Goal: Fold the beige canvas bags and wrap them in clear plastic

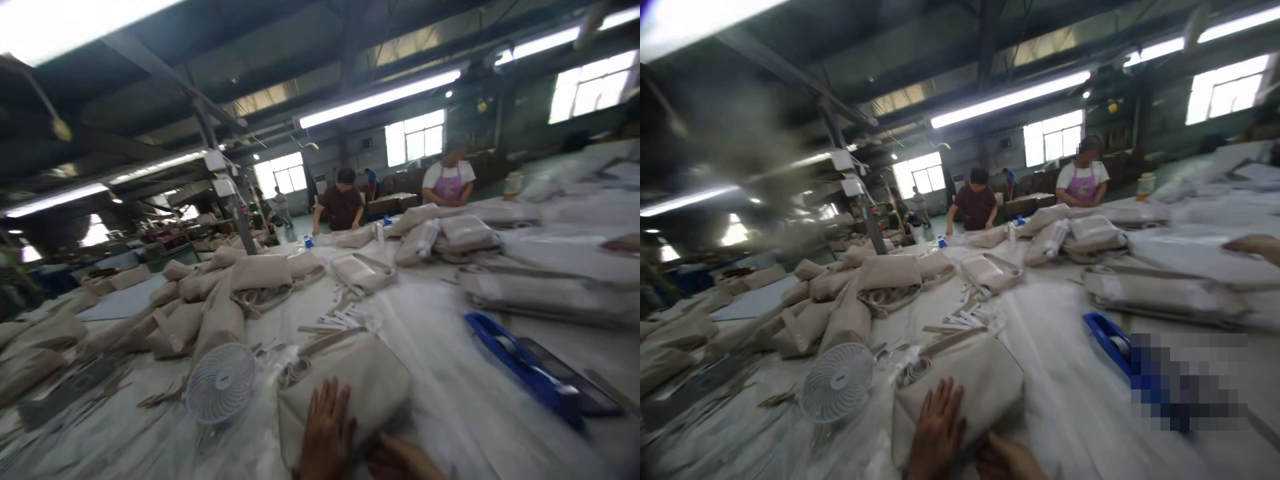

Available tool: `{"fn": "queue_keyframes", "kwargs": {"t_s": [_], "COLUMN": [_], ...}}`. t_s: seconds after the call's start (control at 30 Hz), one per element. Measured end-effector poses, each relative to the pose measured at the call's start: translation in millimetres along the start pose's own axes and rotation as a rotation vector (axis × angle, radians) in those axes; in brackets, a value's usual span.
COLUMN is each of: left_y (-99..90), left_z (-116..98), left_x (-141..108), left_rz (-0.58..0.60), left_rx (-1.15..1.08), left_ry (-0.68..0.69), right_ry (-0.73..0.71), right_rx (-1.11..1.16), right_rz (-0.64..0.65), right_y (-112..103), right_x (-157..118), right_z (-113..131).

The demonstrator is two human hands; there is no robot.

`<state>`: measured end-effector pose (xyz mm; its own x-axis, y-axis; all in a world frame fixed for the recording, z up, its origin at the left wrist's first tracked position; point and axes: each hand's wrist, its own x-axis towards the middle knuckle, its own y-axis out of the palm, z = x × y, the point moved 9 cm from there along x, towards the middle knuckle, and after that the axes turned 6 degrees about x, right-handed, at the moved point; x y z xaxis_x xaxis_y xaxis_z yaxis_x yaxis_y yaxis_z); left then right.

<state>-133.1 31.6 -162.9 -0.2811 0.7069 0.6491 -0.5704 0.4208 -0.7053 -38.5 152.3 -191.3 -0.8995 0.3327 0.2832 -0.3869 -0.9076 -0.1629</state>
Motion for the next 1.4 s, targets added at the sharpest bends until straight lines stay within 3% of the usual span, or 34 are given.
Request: {"fn": "queue_keyframes", "kwargs": {"t_s": [0.03, 0.1, 0.13, 0.3, 0.43, 0.5, 0.57, 0.63, 0.7, 0.77, 0.87, 1.0, 1.13, 1.3, 1.4], "left_y": [-7.4, -16.9, -18.4, -26.6, -37.8, -42.5, -45.4, -47.9, -52.1, -57.6, -64.4, -69.3, -72.7, -76.4, -75.5], "left_z": [-2, -9, -11, -22, -13, -2, 8, 17, 24, 30, 38, 45, 51, 56, 55], "left_x": [2, 1, -1, -23, -23, -16, -9, -2, 3, 7, 13, 22, 27, 26, 24], "left_rz": [0.05, 0.103, 0.126, 0.198, 0.183, 0.143, 0.116, 0.106, 0.098, 0.09, 0.074, 0.039, 0.026, 0.001, -0.004], "left_rx": [-0.024, -0.075, -0.092, -0.158, -0.164, -0.156, -0.169, -0.204, -0.241, -0.268, -0.3, -0.331, -0.324, -0.323, -0.354], "left_ry": [0.005, 0.034, 0.022, -0.005, -0.054, -0.088, -0.101, -0.099, -0.11, -0.146, -0.232, -0.329, -0.386, -0.434, -0.421], "right_ry": [0.099, 0.47, 0.569, 0.709, 0.619, 0.544, 0.452, 0.279, 0.082, -0.012, -0.044, -0.046, 0.031, -0.056, -0.001], "right_rx": [0.076, 0.51, 0.646, 0.846, 0.855, 0.735, 0.496, 0.106, -0.365, -0.753, -1.056, -1.092, -1.057, -0.886, -0.782], "right_rz": [0.012, 0.044, 0.009, -0.126, -0.127, -0.031, 0.06, 0.057, -0.027, -0.088, -0.042, 0.162, 0.208, 0.273, 0.178], "right_y": [7, 29, 35, 40, 40, 36, 19, -20, -71, -113, -139, -105, -61, -19, -29], "right_x": [-4, -12, -13, -7, -6, -3, 0, 3, 4, 2, 3, 8, 2, -23, -15], "right_z": [-3, -21, -22, -6, 24, 36, 39, 40, 46, 46, 37, 16, -5, 17, 35]}}
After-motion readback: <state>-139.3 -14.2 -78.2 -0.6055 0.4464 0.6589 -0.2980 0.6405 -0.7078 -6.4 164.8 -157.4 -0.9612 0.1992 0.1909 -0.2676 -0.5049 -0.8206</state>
